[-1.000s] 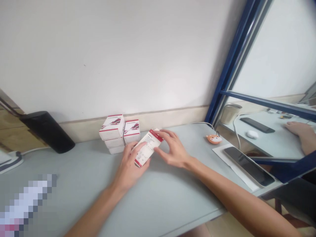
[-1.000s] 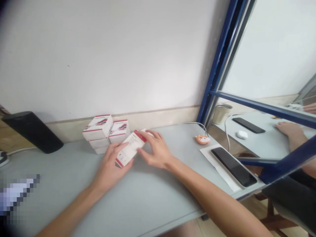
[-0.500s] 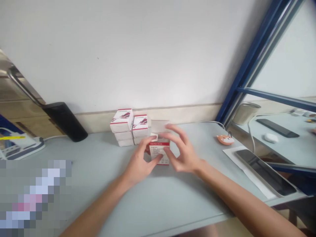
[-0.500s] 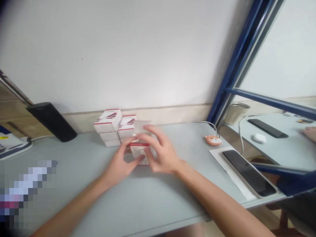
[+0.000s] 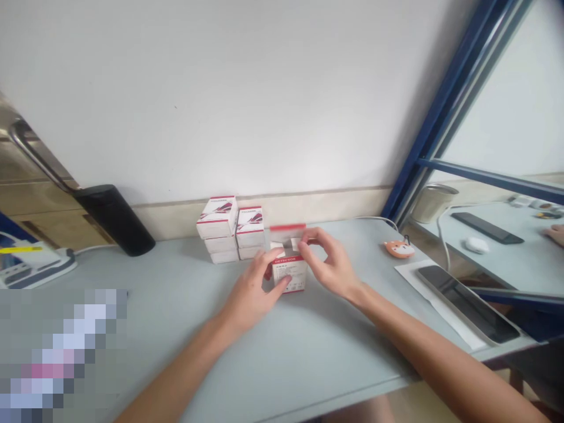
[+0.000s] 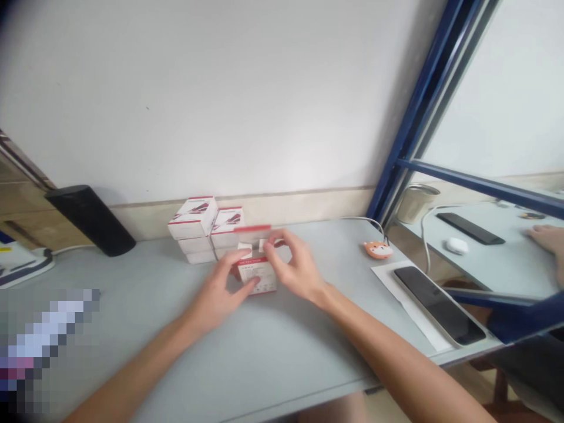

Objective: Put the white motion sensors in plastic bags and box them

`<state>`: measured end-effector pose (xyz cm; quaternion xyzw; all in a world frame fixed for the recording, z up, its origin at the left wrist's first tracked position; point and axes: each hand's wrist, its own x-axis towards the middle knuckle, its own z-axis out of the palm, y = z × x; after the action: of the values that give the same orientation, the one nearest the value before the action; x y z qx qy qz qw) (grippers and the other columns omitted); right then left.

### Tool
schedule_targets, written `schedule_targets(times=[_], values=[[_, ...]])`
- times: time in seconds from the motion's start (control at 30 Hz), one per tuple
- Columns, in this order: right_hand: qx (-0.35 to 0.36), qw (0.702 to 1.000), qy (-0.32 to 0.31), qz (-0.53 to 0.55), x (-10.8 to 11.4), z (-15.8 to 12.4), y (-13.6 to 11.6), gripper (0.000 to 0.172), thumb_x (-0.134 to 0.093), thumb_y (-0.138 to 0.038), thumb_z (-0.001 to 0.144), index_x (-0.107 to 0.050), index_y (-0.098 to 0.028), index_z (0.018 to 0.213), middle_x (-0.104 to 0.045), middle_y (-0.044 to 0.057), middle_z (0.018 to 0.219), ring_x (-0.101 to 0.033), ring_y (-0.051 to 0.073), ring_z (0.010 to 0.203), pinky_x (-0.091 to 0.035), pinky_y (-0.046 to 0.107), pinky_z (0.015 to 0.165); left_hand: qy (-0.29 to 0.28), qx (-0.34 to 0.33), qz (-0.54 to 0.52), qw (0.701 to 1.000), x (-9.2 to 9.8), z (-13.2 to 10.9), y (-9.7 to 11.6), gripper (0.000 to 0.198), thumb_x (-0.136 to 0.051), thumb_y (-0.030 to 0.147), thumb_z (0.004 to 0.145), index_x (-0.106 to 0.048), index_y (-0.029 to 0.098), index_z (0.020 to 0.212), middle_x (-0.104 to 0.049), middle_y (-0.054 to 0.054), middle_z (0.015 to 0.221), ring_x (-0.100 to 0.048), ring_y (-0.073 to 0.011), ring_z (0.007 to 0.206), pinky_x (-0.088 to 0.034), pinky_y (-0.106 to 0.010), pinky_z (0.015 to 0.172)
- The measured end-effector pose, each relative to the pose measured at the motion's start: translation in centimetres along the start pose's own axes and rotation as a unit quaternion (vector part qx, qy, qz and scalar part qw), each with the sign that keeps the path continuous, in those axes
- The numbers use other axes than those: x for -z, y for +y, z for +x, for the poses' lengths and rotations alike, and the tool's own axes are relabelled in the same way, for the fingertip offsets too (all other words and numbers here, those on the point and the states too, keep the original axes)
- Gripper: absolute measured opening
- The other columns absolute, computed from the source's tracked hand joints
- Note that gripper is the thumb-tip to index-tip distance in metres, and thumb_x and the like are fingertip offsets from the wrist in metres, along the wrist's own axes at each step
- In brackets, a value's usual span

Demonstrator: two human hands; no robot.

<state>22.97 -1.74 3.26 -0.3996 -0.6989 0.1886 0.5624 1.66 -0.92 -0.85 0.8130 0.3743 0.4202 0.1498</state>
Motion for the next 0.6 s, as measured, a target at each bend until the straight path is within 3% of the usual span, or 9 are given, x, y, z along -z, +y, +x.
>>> schedule_targets(times=[0.03, 0.13, 0.27, 0.4, 0.47, 0.6], values=[[0.002, 1.000, 0.011, 0.021, -0.2, 0.0, 0.2, 0.014, -0.059, -0.038, 0.104, -0.057, -0.027, 0.112, -0.071, 0.005, 0.108, -0.069, 0.022, 0.104, -0.057, 0.040, 0.095, 0.004, 0.002, -0.007, 1.000, 0.0, 0.0, 0.0, 0.050, -0.069, 0.030, 0.097, -0.049, 0.035, 0.142, -0.065, -0.005, 0.125, -0.065, -0.0173, 0.090, -0.058, -0.034, 0.083], [0.031, 0.999, 0.022, 0.029, -0.5, -0.1, 0.8, 0.038, -0.059, -0.036, 0.104, -0.044, -0.029, 0.138, -0.071, 0.007, 0.121, -0.068, 0.022, 0.111, -0.056, 0.041, 0.097, 0.009, 0.017, -0.031, 0.999, -0.1, 0.2, 0.1, 0.047, -0.068, 0.032, 0.097, -0.050, 0.034, 0.140, -0.064, -0.005, 0.128, -0.066, -0.0182, 0.093, -0.058, -0.035, 0.086], [0.072, 0.996, -0.033, -0.031, -0.2, 0.0, 0.8, 0.023, -0.056, -0.038, 0.105, -0.059, -0.028, 0.125, -0.071, 0.009, 0.123, -0.068, 0.023, 0.111, -0.055, 0.043, 0.099, 0.003, 0.040, -0.046, 0.998, -0.4, 0.1, -0.1, 0.044, -0.069, 0.034, 0.097, -0.052, 0.033, 0.137, -0.067, -0.004, 0.120, -0.067, -0.0191, 0.094, -0.058, -0.037, 0.087], [0.077, 0.997, -0.009, -0.012, 0.1, 0.2, 0.3, 0.017, -0.056, -0.032, 0.104, -0.064, -0.027, 0.118, -0.071, 0.007, 0.116, -0.068, 0.022, 0.105, -0.057, 0.040, 0.094, 0.058, 0.015, -0.100, 0.993, -0.9, -0.1, -0.5, 0.071, -0.072, 0.034, 0.095, -0.033, 0.033, 0.154, -0.066, -0.004, 0.111, -0.067, -0.0182, 0.092, -0.058, -0.036, 0.084], [0.083, 0.996, -0.012, -0.011, 0.1, 0.2, 0.5, 0.018, -0.056, -0.031, 0.105, -0.065, -0.027, 0.120, -0.070, 0.008, 0.118, -0.068, 0.022, 0.107, -0.057, 0.040, 0.095, 0.054, 0.012, -0.117, 0.992, -0.8, -0.1, -0.5, 0.075, -0.070, 0.033, 0.097, -0.027, 0.034, 0.158, -0.066, -0.003, 0.111, -0.067, -0.0166, 0.090, -0.059, -0.035, 0.085], [0.104, 0.993, -0.035, -0.034, -0.1, -0.2, 1.6, 0.029, -0.053, -0.034, 0.107, -0.064, -0.032, 0.134, -0.065, 0.009, 0.135, -0.065, 0.024, 0.124, -0.054, 0.045, 0.108, 0.033, 0.045, -0.086, 0.995, -0.2, 0.2, -0.5, 0.060, -0.068, 0.037, 0.098, -0.043, 0.034, 0.152, -0.068, -0.003, 0.114, -0.067, -0.0168, 0.092, -0.058, -0.035, 0.089]])
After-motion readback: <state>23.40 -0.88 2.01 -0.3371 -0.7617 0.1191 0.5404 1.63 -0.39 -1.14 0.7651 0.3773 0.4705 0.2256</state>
